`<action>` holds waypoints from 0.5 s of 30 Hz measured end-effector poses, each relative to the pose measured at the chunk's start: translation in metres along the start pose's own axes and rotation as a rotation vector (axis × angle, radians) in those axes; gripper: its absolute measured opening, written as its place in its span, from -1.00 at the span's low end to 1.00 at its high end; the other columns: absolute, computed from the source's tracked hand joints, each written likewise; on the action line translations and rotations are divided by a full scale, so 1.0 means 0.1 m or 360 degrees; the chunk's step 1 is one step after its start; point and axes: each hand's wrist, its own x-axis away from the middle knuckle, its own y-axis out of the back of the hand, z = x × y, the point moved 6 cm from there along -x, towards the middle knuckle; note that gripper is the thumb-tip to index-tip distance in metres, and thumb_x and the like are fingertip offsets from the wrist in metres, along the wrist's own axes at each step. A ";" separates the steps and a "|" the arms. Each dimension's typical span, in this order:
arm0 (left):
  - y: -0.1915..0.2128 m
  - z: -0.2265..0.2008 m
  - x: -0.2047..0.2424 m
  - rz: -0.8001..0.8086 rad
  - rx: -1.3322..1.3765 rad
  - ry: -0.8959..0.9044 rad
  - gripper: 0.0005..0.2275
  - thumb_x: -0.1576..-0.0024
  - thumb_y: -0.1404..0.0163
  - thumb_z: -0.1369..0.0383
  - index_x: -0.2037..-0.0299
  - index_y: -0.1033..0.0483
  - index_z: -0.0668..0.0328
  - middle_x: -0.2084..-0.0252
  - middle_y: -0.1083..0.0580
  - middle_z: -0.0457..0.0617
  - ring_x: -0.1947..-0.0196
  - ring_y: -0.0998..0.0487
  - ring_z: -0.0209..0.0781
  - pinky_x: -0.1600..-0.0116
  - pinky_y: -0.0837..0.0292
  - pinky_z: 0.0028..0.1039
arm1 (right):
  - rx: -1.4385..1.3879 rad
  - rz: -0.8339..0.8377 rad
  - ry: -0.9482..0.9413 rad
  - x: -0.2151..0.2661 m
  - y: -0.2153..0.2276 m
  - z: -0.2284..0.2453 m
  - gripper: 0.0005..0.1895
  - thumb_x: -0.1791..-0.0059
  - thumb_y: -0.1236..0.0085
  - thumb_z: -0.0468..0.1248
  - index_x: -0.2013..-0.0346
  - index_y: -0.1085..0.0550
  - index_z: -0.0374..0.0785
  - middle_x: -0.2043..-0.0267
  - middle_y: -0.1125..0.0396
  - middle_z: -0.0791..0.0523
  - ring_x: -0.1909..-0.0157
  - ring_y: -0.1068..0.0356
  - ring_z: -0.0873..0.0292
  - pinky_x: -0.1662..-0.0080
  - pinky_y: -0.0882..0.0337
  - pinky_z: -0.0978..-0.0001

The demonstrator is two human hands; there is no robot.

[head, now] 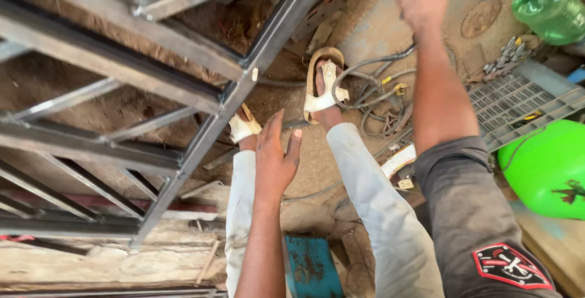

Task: The person welds joints on a metal frame using a welding torch while seated on the ground. They hold the frame with one hand and apply the torch to multiple joints, producing sparks and molten metal.

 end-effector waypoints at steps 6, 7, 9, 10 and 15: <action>-0.10 -0.15 -0.11 0.0052 -0.0091 0.0009 -0.49 -0.25 -0.04 0.20 -0.36 -0.29 0.28 -0.32 -0.36 0.32 -0.33 -0.33 0.29 -0.36 -0.20 -0.08 | 0.0352 -0.0062 0.0009 0.33 0.05 0.05 0.13 0.17 -0.49 -0.17 -0.44 0.11 -0.31 -0.28 -0.17 -0.30 -0.22 -0.29 -0.39 -0.20 -0.33 -0.08; -0.13 -0.15 -0.12 0.0055 -0.0108 0.0004 -0.49 -0.25 -0.05 0.20 -0.35 -0.29 0.28 -0.32 -0.36 0.31 -0.33 -0.33 0.28 -0.36 -0.19 -0.08 | 0.0374 0.0019 -0.0051 0.35 0.07 0.01 0.10 0.14 -0.47 -0.16 -0.45 0.10 -0.27 -0.30 -0.16 -0.27 -0.24 -0.30 -0.37 -0.22 -0.33 -0.09; -0.16 -0.15 -0.14 0.0053 -0.0127 -0.0012 -0.50 -0.25 -0.05 0.21 -0.34 -0.30 0.28 -0.31 -0.37 0.31 -0.32 -0.34 0.28 -0.36 -0.19 -0.08 | 0.0405 0.0130 -0.0178 0.36 0.10 -0.06 0.08 0.13 -0.43 -0.16 -0.45 0.10 -0.26 -0.26 -0.19 -0.26 -0.20 -0.31 -0.39 -0.21 -0.33 -0.12; -0.18 -0.15 -0.14 0.0048 -0.0128 -0.0024 -0.50 -0.25 -0.05 0.21 -0.34 -0.31 0.28 -0.31 -0.38 0.30 -0.32 -0.35 0.27 -0.36 -0.20 -0.09 | 0.0422 0.0184 -0.0242 0.39 0.11 -0.08 0.07 0.13 -0.41 -0.15 -0.45 0.10 -0.26 -0.24 -0.20 -0.26 -0.18 -0.31 -0.39 -0.20 -0.33 -0.14; -0.24 -0.16 -0.16 0.0035 -0.0140 -0.0025 -0.51 -0.25 -0.05 0.21 -0.34 -0.31 0.28 -0.31 -0.38 0.30 -0.31 -0.35 0.27 -0.36 -0.21 -0.09 | 0.0346 0.0143 -0.0273 0.50 0.14 0.08 0.11 0.18 -0.45 -0.17 -0.40 0.14 -0.30 -0.18 -0.21 -0.31 -0.08 -0.36 -0.39 -0.14 -0.36 -0.12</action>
